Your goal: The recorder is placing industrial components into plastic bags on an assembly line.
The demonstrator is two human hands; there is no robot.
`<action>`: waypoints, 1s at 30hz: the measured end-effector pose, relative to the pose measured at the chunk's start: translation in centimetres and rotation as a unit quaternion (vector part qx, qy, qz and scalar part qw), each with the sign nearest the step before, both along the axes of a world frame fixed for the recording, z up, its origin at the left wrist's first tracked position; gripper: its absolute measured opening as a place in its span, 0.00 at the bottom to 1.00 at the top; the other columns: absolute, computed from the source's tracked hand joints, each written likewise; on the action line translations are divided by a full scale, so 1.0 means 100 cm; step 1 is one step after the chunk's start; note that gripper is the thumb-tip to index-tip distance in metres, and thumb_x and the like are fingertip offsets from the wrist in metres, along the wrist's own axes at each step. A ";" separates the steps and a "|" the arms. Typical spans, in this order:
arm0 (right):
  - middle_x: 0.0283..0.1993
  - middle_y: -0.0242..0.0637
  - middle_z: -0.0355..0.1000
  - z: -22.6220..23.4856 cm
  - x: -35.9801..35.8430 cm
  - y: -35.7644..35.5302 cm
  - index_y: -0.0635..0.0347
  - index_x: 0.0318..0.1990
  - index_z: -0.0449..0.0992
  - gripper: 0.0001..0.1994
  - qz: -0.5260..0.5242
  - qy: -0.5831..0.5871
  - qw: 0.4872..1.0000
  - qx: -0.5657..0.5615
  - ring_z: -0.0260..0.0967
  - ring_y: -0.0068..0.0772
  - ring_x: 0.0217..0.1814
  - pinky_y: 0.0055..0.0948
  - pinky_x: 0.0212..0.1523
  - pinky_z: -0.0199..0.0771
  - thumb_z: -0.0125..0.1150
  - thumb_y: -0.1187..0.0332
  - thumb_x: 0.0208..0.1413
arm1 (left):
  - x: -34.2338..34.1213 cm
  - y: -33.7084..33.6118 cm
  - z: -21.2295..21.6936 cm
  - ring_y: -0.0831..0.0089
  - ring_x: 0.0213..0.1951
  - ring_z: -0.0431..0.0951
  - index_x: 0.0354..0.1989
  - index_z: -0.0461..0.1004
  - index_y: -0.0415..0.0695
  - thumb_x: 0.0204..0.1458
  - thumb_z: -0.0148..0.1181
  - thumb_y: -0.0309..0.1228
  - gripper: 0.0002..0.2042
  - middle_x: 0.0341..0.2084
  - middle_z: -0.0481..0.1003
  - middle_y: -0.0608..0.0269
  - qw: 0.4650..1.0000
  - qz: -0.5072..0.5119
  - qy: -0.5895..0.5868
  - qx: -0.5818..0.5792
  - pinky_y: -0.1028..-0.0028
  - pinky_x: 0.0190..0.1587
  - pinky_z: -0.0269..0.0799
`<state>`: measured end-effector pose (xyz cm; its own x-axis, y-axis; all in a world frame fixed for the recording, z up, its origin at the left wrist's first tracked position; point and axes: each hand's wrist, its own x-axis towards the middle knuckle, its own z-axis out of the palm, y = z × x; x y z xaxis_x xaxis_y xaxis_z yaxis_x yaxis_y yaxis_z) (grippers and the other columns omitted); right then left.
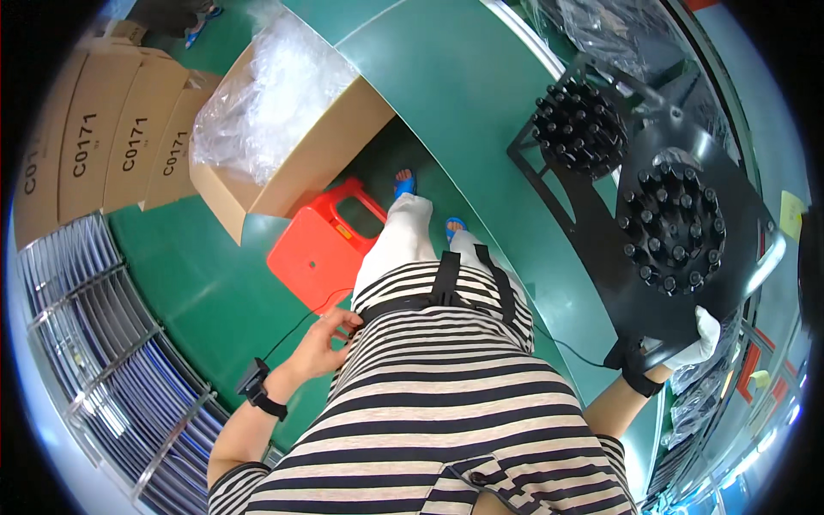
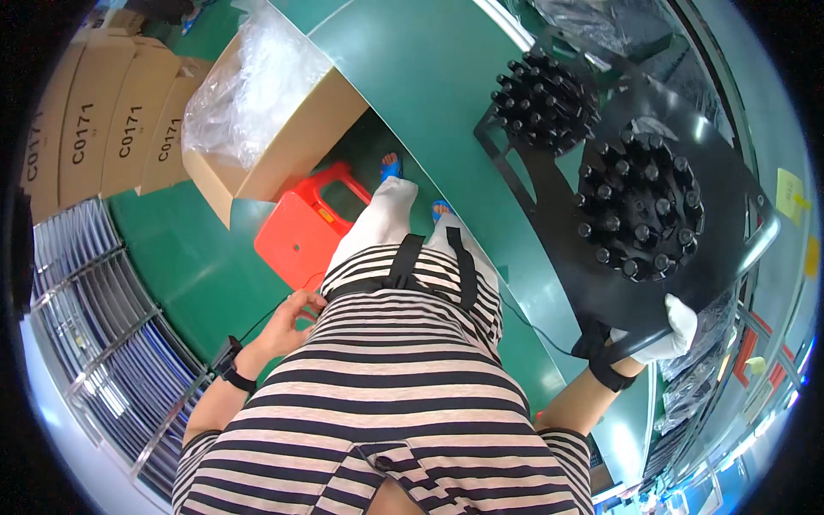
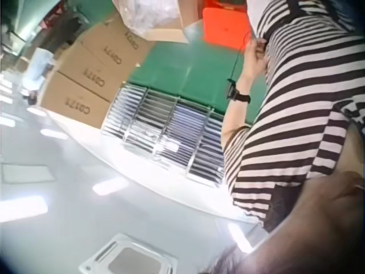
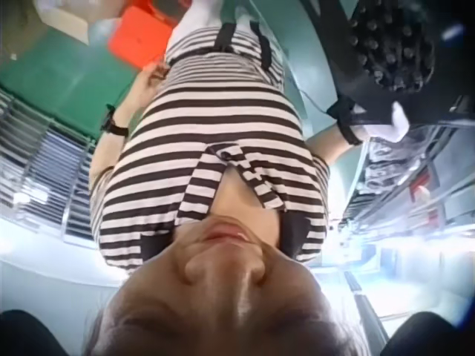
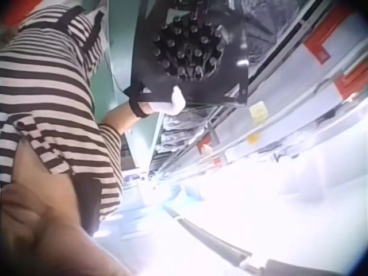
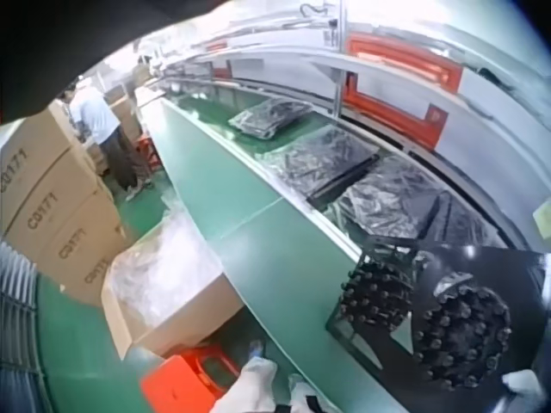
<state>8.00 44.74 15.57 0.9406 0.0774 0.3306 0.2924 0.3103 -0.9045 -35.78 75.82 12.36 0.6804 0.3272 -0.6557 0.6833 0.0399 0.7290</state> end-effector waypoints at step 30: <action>0.26 0.42 0.73 0.062 0.005 0.155 0.65 0.23 0.74 0.04 0.018 0.105 0.993 -0.056 0.72 0.34 0.28 0.29 0.34 0.74 0.52 0.76 0.43 | -0.085 0.106 -0.052 0.68 0.38 0.75 0.45 0.72 0.41 0.44 0.61 0.35 0.19 0.34 0.77 0.57 0.943 -0.244 0.124 -0.188 0.70 0.42 0.69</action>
